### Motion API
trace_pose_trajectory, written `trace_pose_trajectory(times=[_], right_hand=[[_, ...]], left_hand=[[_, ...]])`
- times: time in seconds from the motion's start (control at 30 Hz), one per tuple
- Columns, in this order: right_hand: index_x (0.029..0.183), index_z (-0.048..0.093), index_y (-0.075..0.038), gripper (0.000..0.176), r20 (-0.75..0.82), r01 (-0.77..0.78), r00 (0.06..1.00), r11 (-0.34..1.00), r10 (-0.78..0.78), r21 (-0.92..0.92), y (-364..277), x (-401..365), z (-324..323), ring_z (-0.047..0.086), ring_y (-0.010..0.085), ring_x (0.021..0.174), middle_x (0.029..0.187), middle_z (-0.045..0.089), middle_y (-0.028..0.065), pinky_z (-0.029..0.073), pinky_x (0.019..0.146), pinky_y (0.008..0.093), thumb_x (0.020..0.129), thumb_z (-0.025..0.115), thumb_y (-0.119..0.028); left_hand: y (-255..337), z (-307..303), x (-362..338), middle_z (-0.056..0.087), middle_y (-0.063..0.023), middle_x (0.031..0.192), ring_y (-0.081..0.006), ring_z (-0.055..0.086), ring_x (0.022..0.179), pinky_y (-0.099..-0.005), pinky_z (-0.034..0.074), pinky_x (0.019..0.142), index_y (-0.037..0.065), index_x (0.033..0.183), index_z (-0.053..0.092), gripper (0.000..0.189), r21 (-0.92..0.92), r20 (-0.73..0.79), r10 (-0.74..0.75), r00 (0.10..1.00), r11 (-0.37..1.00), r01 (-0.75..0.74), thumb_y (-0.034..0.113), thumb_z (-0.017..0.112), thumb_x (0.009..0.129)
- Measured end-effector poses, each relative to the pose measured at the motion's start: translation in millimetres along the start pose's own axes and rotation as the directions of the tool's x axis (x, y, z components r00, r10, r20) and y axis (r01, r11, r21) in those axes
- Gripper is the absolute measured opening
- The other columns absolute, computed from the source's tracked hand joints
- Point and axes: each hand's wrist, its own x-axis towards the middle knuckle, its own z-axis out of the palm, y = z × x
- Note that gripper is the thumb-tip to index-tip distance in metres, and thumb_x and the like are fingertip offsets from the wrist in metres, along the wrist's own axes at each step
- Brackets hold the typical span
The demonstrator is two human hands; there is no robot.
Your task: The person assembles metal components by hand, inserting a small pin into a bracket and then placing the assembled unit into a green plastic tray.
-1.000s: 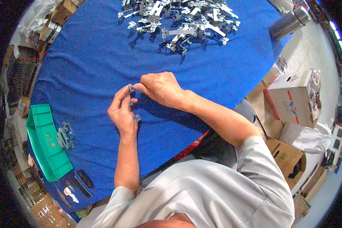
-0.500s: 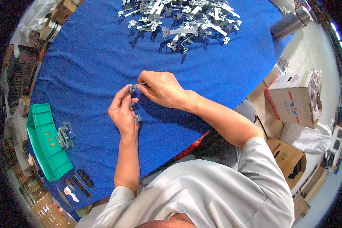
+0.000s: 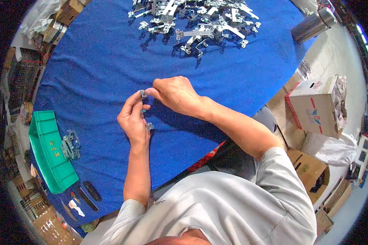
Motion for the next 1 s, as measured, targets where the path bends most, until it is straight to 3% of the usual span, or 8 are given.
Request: trace_pose_trajectory(times=[0.17, 0.3, 0.4, 0.47, 0.6, 0.8, 0.87, 1.0], right_hand=[[0.086, 0.058, -0.004, 0.024, -0.146, 0.061, 0.988, 0.987, -0.039, 0.149, -0.2, 0.4, 5.7, 0.065, 0.0378, 0.069, 0.072, 0.064, 0.0167, 0.050, 0.059, 0.0470, 0.092, 0.066, -0.025], [0.086, 0.057, -0.003, 0.023, -0.143, 0.055, 0.989, 0.991, -0.037, 0.122, -1.1, -1.3, 2.0, 0.065, 0.0375, 0.069, 0.072, 0.064, 0.0163, 0.049, 0.058, 0.0471, 0.091, 0.066, -0.024], [0.091, 0.056, -0.003, 0.023, 0.019, -0.001, 1.000, 0.998, 0.002, -0.063, 1.3, -0.7, 0.3, 0.066, 0.0368, 0.069, 0.073, 0.065, 0.0157, 0.050, 0.059, 0.0465, 0.090, 0.067, -0.023], [0.088, 0.056, -0.003, 0.023, -0.106, 0.053, 0.993, 0.995, -0.044, 0.088, -0.1, -0.7, 3.3, 0.066, 0.0369, 0.067, 0.070, 0.064, 0.0158, 0.050, 0.058, 0.0468, 0.092, 0.065, -0.024], [0.087, 0.057, -0.003, 0.023, -0.160, 0.081, 0.985, 0.989, -0.061, 0.123, 1.1, 0.0, 5.6, 0.065, 0.0366, 0.066, 0.069, 0.064, 0.0158, 0.049, 0.057, 0.0468, 0.093, 0.065, -0.024], [0.092, 0.056, -0.002, 0.021, 0.030, -0.017, 0.999, 0.997, 0.019, -0.072, -0.8, 0.1, -1.7, 0.066, 0.0379, 0.070, 0.074, 0.066, 0.0174, 0.050, 0.060, 0.0476, 0.092, 0.065, -0.022], [0.089, 0.056, -0.003, 0.023, -0.096, 0.029, 0.995, 0.990, -0.016, 0.138, -2.5, 0.4, 1.7, 0.066, 0.0384, 0.070, 0.072, 0.064, 0.0177, 0.050, 0.059, 0.0481, 0.093, 0.064, -0.024], [0.088, 0.056, -0.003, 0.023, -0.132, 0.066, 0.990, 0.986, -0.046, 0.152, 0.5, -0.3, 2.1, 0.065, 0.0389, 0.069, 0.070, 0.064, 0.0173, 0.049, 0.059, 0.0483, 0.093, 0.064, -0.024]], left_hand=[[-1.2, -2.6, 0.1, 0.071, -0.0122, 0.104, -0.0135, 0.066, 0.086, -0.0235, 0.055, 0.066, -0.004, 0.110, 0.070, 0.023, 0.014, 0.005, -0.023, 1.000, 1.000, 0.023, -0.007, 0.056, 0.091], [-0.6, -1.7, 0.0, 0.071, -0.0125, 0.104, -0.0139, 0.067, 0.087, -0.0239, 0.055, 0.066, -0.004, 0.109, 0.070, 0.023, 0.001, -0.001, -0.007, 1.000, 1.000, 0.007, -0.007, 0.056, 0.091], [-0.2, -0.6, 0.0, 0.071, -0.0126, 0.104, -0.0138, 0.066, 0.086, -0.0239, 0.055, 0.066, -0.004, 0.109, 0.070, 0.024, 0.007, -0.005, -0.009, 1.000, 1.000, 0.009, -0.008, 0.056, 0.090], [-0.2, -0.8, -0.1, 0.071, -0.0125, 0.104, -0.0137, 0.066, 0.086, -0.0239, 0.055, 0.066, -0.005, 0.109, 0.070, 0.024, 0.014, -0.009, -0.013, 1.000, 1.000, 0.014, -0.008, 0.055, 0.090], [-0.4, -2.3, 0.1, 0.071, -0.0124, 0.103, -0.0142, 0.067, 0.086, -0.0240, 0.055, 0.066, -0.005, 0.109, 0.070, 0.024, -0.001, -0.001, -0.029, 1.000, 1.000, 0.029, -0.008, 0.055, 0.090], [0.2, -1.6, 0.4, 0.071, -0.0127, 0.103, -0.0141, 0.067, 0.084, -0.0243, 0.056, 0.066, -0.005, 0.110, 0.069, 0.025, 0.007, -0.007, -0.016, 1.000, 1.000, 0.016, -0.009, 0.054, 0.090], [0.4, -1.6, 0.3, 0.071, -0.0129, 0.103, -0.0141, 0.067, 0.084, -0.0244, 0.056, 0.065, -0.005, 0.110, 0.069, 0.025, 0.005, -0.007, -0.013, 1.000, 1.000, 0.013, -0.009, 0.054, 0.090], [0.9, -2.3, -0.2, 0.071, -0.0133, 0.103, -0.0148, 0.067, 0.086, -0.0245, 0.056, 0.066, -0.005, 0.110, 0.069, 0.025, 0.000, -0.007, -0.023, 1.000, 1.000, 0.023, -0.009, 0.054, 0.090]])
